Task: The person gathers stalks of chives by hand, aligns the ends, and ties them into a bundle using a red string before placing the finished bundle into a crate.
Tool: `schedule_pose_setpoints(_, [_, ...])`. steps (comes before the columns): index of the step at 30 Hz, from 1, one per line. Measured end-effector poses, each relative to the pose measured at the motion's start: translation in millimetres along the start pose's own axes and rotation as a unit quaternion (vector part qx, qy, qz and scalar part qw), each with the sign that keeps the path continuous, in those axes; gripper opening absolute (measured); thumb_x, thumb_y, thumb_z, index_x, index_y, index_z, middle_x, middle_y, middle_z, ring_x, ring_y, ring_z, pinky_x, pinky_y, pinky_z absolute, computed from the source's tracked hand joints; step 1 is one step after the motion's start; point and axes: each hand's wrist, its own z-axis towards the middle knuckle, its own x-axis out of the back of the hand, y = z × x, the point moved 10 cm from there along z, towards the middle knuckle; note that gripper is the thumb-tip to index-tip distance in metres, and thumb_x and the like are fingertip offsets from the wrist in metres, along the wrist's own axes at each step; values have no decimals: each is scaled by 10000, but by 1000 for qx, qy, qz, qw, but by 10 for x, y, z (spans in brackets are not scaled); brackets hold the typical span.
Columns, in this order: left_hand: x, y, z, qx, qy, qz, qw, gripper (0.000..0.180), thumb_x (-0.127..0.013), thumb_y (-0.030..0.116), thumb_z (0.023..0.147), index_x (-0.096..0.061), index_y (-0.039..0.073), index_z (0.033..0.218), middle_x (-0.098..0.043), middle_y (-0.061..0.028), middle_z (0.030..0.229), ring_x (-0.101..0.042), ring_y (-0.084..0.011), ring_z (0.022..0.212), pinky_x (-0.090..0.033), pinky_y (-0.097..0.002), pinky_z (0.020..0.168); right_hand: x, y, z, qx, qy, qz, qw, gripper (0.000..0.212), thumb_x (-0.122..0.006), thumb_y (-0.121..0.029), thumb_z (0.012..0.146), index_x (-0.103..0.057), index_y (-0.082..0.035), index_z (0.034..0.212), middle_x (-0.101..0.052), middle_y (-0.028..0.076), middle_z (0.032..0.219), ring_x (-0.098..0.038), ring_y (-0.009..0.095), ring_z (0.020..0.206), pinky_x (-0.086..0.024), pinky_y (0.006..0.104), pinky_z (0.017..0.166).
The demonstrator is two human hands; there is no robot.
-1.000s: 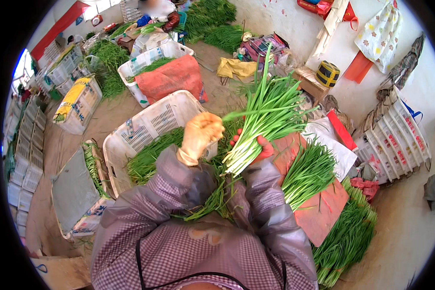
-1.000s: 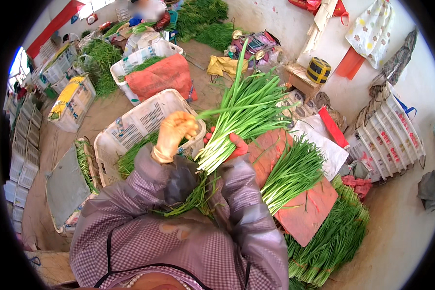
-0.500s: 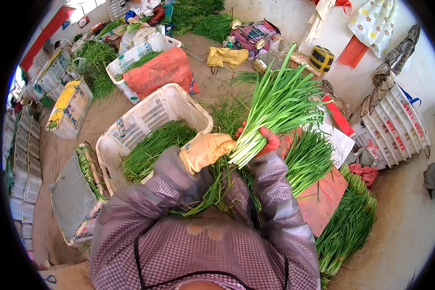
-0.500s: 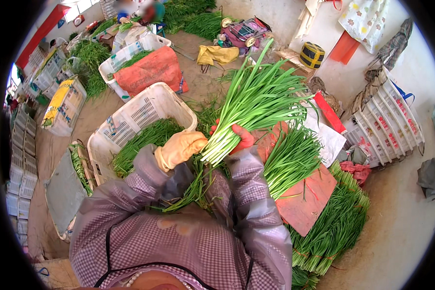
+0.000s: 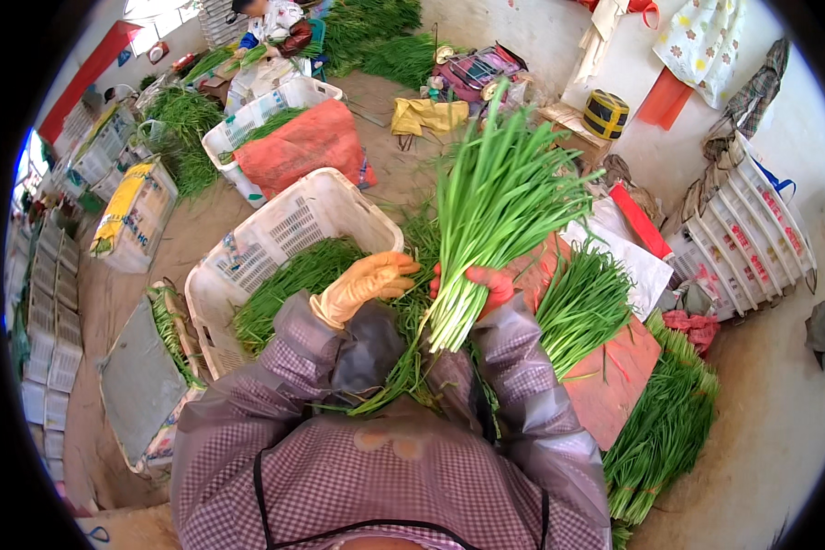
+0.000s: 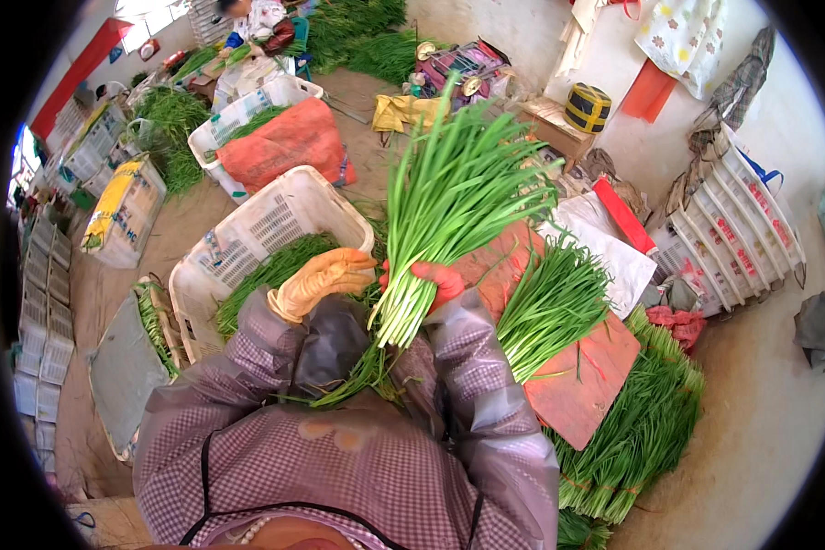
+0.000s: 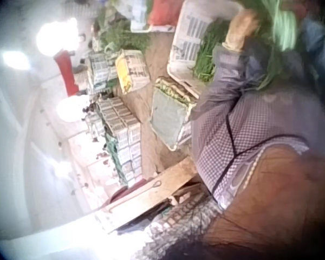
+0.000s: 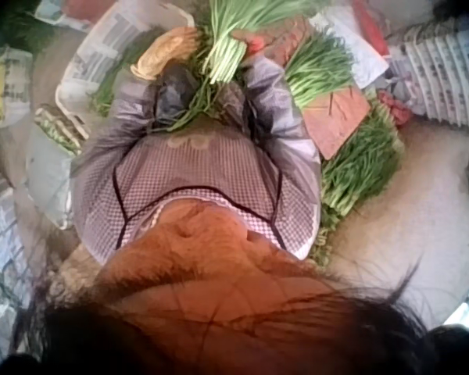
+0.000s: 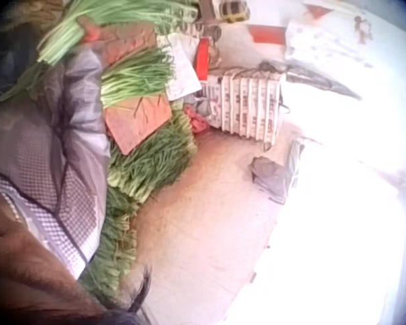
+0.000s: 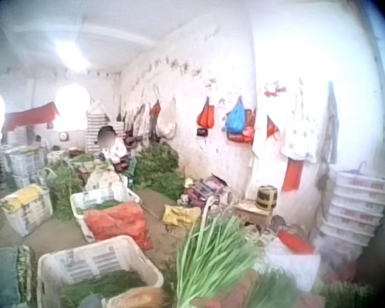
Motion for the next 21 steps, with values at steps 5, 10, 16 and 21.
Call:
schedule_pose_setpoints(5, [-364, 78, 84, -17, -32, -9, 999, 882, -729, 498, 797, -343, 13, 1425, -527, -90, 1305, -513, -192, 1177, -419, -347, 992, -212, 310, -17, 23, 66, -119, 990, 497, -713, -113, 739, -578, 12, 1202, -678, 169, 1016, -680, 314, 882, -574, 447, 782])
schedule_pose_setpoints(10, [-547, -226, -388, -43, -35, -81, 995, 787, -694, 459, 833, -389, 27, 1416, -511, -93, 1366, -489, -203, 1235, -387, -362, 1037, -162, 906, -334, 38, 80, -372, 924, 512, -749, -139, 764, -563, -17, 1226, -663, 124, 1082, -658, 257, 954, -536, 392, 845])
schedule_pose_setpoints(16, [-313, -797, -836, -20, -59, -274, 960, 783, -697, 507, 821, -424, 51, 1396, -560, -69, 1297, -544, -187, 1156, -427, -369, 1009, -740, 1033, -401, 70, 17, -526, 847, 470, -754, -154, 777, -591, -21, 1197, -656, 106, 1131, -626, 234, 1043, -490, 375, 919])
schedule_pose_setpoints(21, [-256, -847, -885, 8, -17, -330, 944, 742, -704, 464, 828, -439, 50, 1384, -573, -81, 1284, -568, -193, 1138, -467, -365, 971, -682, 1182, -318, -14, 33, -546, 837, 590, -770, -209, 784, -526, -29, 1290, -618, 122, 1224, -566, 270, 1162, -437, 385, 1002])
